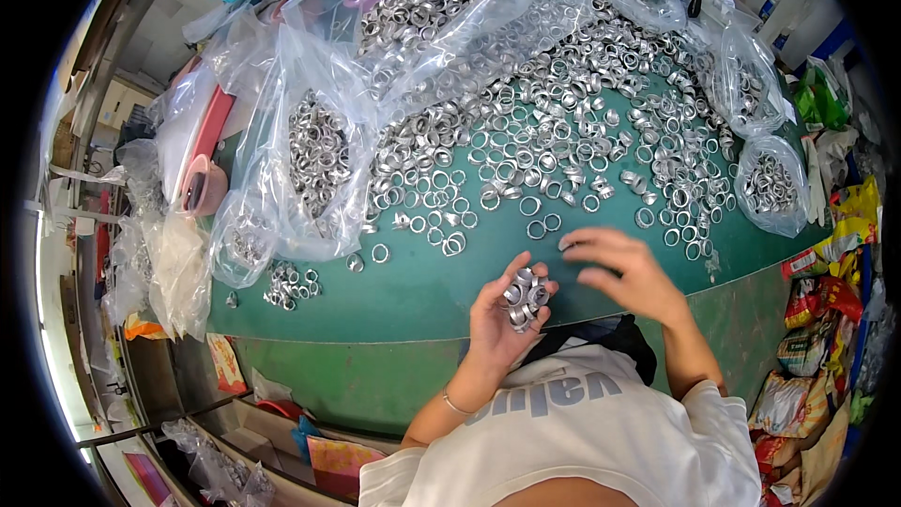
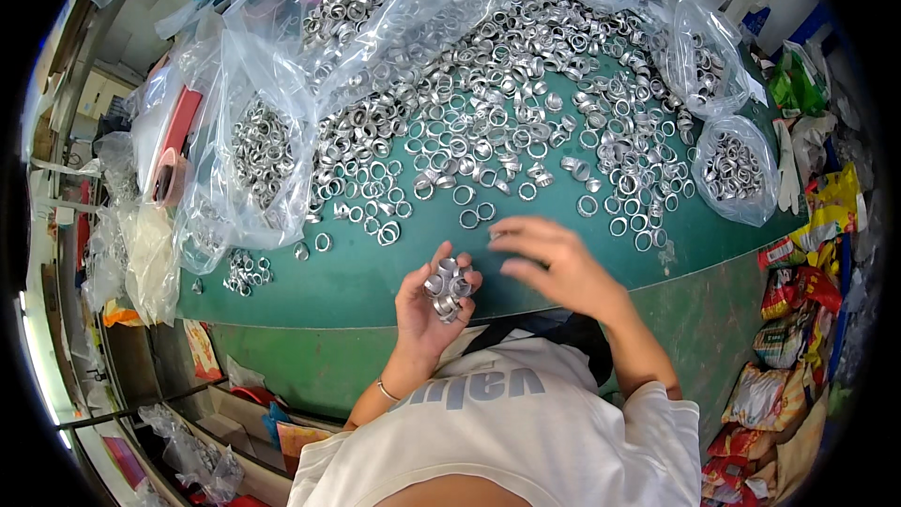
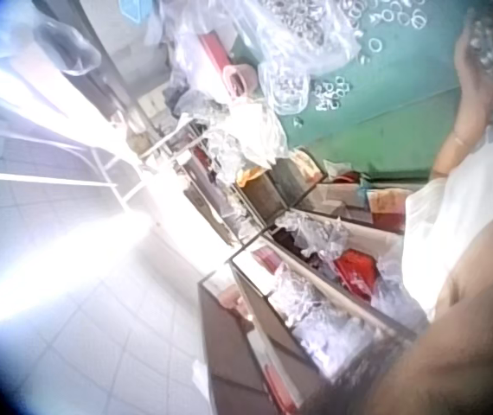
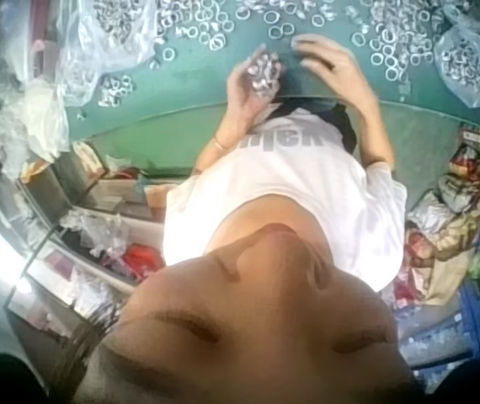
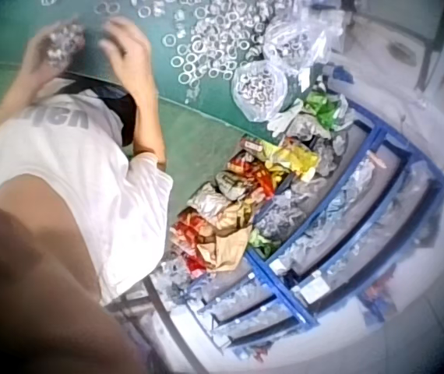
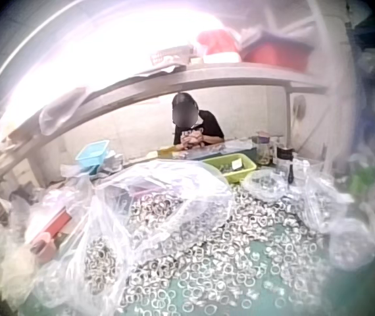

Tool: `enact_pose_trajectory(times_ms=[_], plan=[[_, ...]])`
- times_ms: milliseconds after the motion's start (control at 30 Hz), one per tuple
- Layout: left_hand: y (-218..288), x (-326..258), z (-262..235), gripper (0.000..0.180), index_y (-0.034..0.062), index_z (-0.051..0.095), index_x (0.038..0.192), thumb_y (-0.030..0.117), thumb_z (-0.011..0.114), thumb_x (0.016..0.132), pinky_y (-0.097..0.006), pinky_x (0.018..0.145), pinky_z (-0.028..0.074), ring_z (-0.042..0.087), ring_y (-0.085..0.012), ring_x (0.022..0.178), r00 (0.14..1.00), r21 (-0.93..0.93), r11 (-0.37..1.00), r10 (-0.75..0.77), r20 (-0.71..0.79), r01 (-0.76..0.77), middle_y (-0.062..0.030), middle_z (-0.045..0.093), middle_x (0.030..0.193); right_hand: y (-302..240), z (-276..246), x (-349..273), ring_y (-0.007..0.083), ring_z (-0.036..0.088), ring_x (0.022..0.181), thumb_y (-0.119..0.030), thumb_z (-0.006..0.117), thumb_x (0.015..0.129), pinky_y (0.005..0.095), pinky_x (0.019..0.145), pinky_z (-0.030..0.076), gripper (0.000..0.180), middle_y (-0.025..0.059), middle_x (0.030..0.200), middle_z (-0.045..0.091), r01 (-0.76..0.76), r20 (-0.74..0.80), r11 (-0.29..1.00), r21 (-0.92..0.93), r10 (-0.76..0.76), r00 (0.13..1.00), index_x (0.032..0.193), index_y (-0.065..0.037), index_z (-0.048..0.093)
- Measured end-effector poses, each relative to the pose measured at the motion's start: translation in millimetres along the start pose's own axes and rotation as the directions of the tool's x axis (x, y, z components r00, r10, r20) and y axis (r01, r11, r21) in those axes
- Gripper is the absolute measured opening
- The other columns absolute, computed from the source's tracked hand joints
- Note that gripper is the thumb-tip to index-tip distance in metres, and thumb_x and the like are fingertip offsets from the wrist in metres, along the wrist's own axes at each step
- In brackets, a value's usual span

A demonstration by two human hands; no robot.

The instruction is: The person picks up and sorts small metal rings from a pile on a table by hand, moving them into their palm or other piles.

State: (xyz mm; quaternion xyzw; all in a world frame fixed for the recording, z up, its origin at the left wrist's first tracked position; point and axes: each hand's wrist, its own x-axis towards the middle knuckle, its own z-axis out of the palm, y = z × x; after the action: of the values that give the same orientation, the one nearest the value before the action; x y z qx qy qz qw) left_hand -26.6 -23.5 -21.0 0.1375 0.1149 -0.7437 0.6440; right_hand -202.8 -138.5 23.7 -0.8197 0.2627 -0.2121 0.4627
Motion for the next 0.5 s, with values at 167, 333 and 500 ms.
enact_pose_trajectory(times_ms=[167, 333, 500], plan=[[-1, -2, 11, 0.031, 0.0093, 0.054, 0.113, 0.019, 0.054, 0.083, -0.041, 0.074, 0.056, 0.050, -0.0296, 0.106, 0.998, -0.009, 1.000, -0.012, -0.059, 0.012, -0.0125, 0.051, 0.113, 34, -21, 22, 0.0290, 0.052, 0.092, -0.003, 0.069, 0.070, 0.0373, 0.079, 0.042, 0.025, 0.0086, 0.101, 0.057, -0.158, -0.499, 0.855, -0.494, -0.131, 0.857, 0.095, -0.004, 0.063], [-3, 1, -2, 0.028, 0.0088, 0.053, 0.111, 0.018, 0.052, 0.085, -0.042, 0.077, 0.055, 0.050, -0.0306, 0.109, 0.998, -0.040, 0.998, -0.049, -0.024, 0.049, -0.0136, 0.052, 0.115, 45, -16, 24, 0.0270, 0.049, 0.091, -0.003, 0.068, 0.069, 0.0376, 0.078, 0.035, 0.016, 0.0072, 0.099, 0.055, -0.233, -0.462, 0.737, -0.634, -0.120, 0.879, 0.083, -0.004, 0.060], [-2, 1, -7, 0.034, 0.0075, 0.050, 0.120, 0.018, 0.051, 0.088, -0.042, 0.080, 0.055, 0.054, -0.0315, 0.105, 0.996, 0.091, 0.993, -0.078, -0.040, 0.081, -0.0140, 0.052, 0.117, 24, -22, 10, 0.0162, 0.051, 0.069, 0.000, 0.062, 0.074, 0.0294, 0.065, 0.038, 0.008, 0.0048, 0.076, 0.056, -0.215, -0.502, 0.962, -0.170, 0.104, 0.859, 0.081, -0.002, 0.062]])
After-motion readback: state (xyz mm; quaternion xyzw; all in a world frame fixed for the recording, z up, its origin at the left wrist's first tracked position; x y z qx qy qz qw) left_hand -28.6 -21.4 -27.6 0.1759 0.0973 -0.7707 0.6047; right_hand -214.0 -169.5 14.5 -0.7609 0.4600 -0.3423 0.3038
